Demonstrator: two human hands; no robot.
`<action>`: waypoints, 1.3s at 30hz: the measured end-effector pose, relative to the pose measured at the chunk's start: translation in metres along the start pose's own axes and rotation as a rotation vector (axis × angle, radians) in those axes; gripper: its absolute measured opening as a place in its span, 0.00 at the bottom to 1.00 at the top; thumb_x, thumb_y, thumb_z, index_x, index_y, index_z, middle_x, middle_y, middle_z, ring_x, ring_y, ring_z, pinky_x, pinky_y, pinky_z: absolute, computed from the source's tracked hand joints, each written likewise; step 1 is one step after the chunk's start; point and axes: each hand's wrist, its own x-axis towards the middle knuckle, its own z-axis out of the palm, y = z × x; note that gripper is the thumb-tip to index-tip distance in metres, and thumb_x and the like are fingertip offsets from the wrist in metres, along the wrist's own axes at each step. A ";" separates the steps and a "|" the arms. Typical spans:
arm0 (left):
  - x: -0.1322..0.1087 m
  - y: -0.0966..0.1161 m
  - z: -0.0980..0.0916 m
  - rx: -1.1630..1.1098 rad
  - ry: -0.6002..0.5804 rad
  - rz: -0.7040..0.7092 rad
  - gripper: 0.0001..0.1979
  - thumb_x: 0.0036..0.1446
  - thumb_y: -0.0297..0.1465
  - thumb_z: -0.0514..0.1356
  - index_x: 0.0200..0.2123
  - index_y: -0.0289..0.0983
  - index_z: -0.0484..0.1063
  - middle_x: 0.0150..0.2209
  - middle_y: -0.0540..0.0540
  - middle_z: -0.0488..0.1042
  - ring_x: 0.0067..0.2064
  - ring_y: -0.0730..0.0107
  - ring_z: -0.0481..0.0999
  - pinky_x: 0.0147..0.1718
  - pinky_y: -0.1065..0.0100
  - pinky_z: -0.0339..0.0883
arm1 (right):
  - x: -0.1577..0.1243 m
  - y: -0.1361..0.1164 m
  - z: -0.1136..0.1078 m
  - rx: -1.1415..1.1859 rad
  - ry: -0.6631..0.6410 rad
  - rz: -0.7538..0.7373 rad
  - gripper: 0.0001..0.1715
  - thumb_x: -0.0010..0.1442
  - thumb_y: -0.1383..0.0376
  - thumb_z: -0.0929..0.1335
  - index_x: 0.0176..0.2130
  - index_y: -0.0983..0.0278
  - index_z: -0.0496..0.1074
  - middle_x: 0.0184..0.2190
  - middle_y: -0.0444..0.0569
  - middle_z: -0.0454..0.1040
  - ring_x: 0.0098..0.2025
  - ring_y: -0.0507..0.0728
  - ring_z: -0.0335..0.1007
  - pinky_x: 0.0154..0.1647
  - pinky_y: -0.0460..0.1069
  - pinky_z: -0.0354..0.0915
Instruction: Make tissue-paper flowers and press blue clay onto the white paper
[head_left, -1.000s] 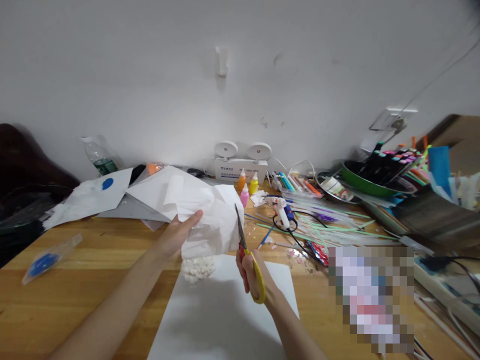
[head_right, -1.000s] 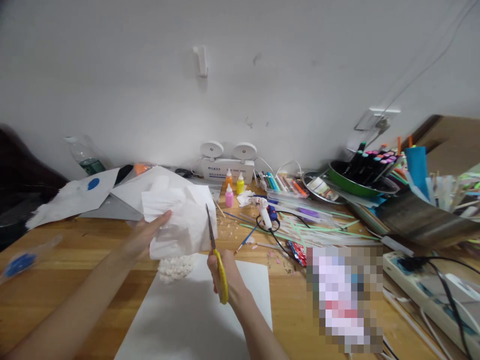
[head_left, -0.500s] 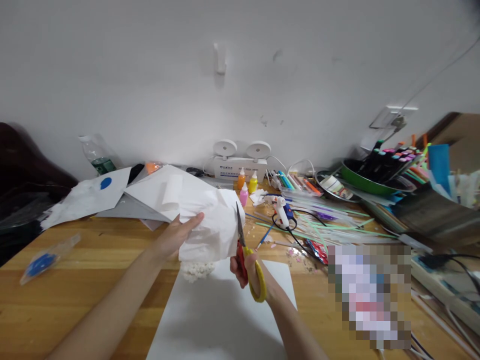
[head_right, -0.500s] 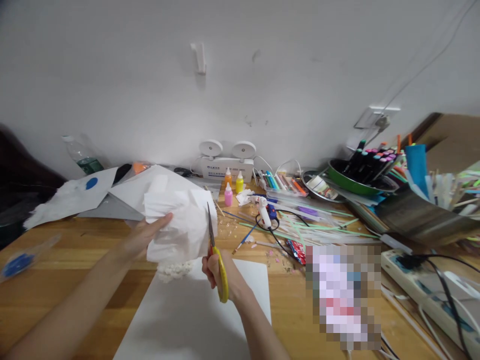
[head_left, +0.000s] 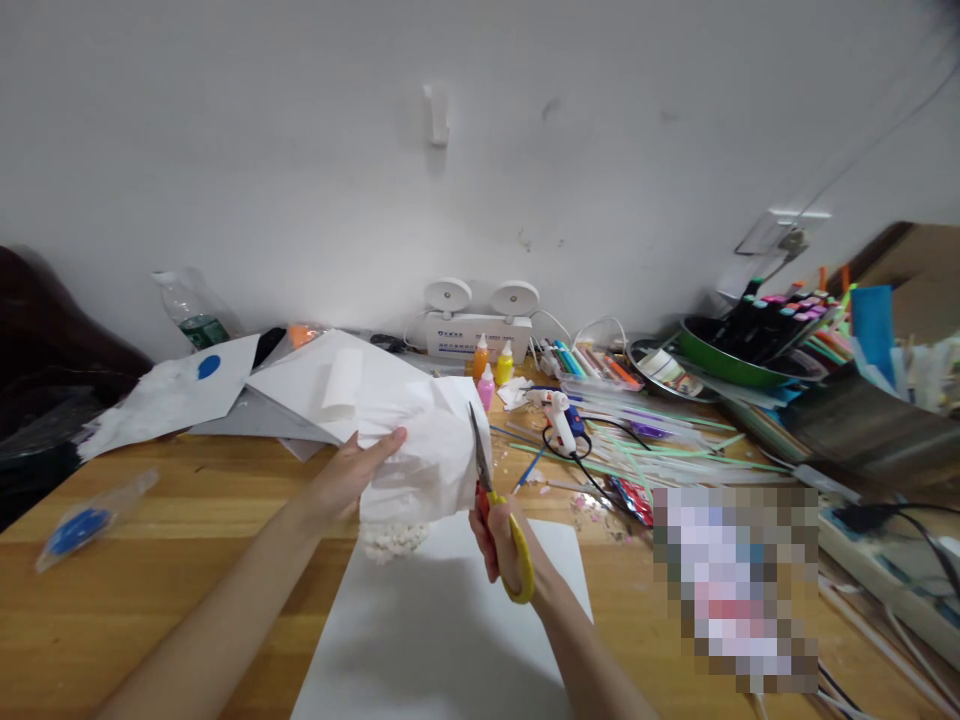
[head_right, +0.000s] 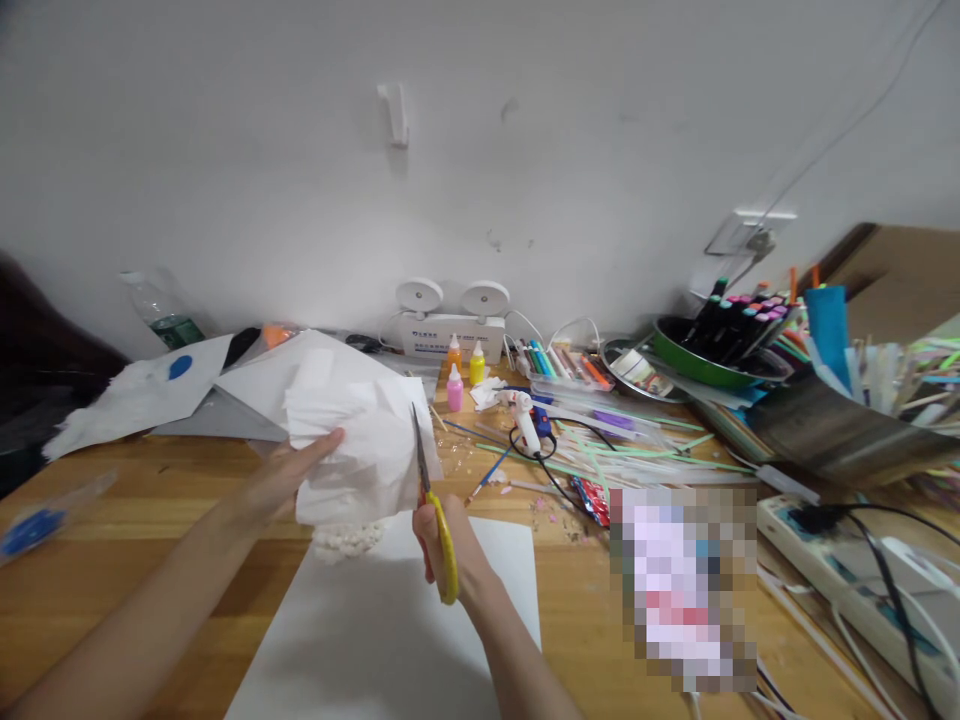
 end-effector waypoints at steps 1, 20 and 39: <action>0.000 0.000 -0.001 0.000 0.000 -0.003 0.15 0.44 0.33 0.64 0.38 0.37 0.70 0.41 0.44 0.76 0.43 0.61 0.74 0.44 0.66 0.67 | 0.000 -0.001 0.000 -0.003 -0.003 -0.002 0.38 0.43 0.32 0.49 0.13 0.62 0.50 0.07 0.36 0.47 0.07 0.43 0.44 0.05 0.41 0.45; -0.005 0.000 0.001 0.107 -0.040 0.000 0.18 0.43 0.35 0.64 0.39 0.35 0.70 0.43 0.41 0.74 0.44 0.58 0.73 0.40 0.66 0.69 | 0.004 0.001 -0.006 0.055 -0.071 -0.042 0.39 0.39 0.30 0.48 0.17 0.62 0.53 0.08 0.36 0.50 0.08 0.45 0.48 0.08 0.42 0.47; -0.007 0.000 -0.002 0.141 -0.046 -0.007 0.17 0.44 0.36 0.63 0.40 0.37 0.71 0.42 0.42 0.75 0.45 0.56 0.72 0.42 0.64 0.67 | 0.002 -0.003 -0.007 -0.021 -0.026 -0.048 0.39 0.43 0.32 0.47 0.13 0.62 0.51 0.06 0.37 0.48 0.08 0.44 0.45 0.08 0.42 0.45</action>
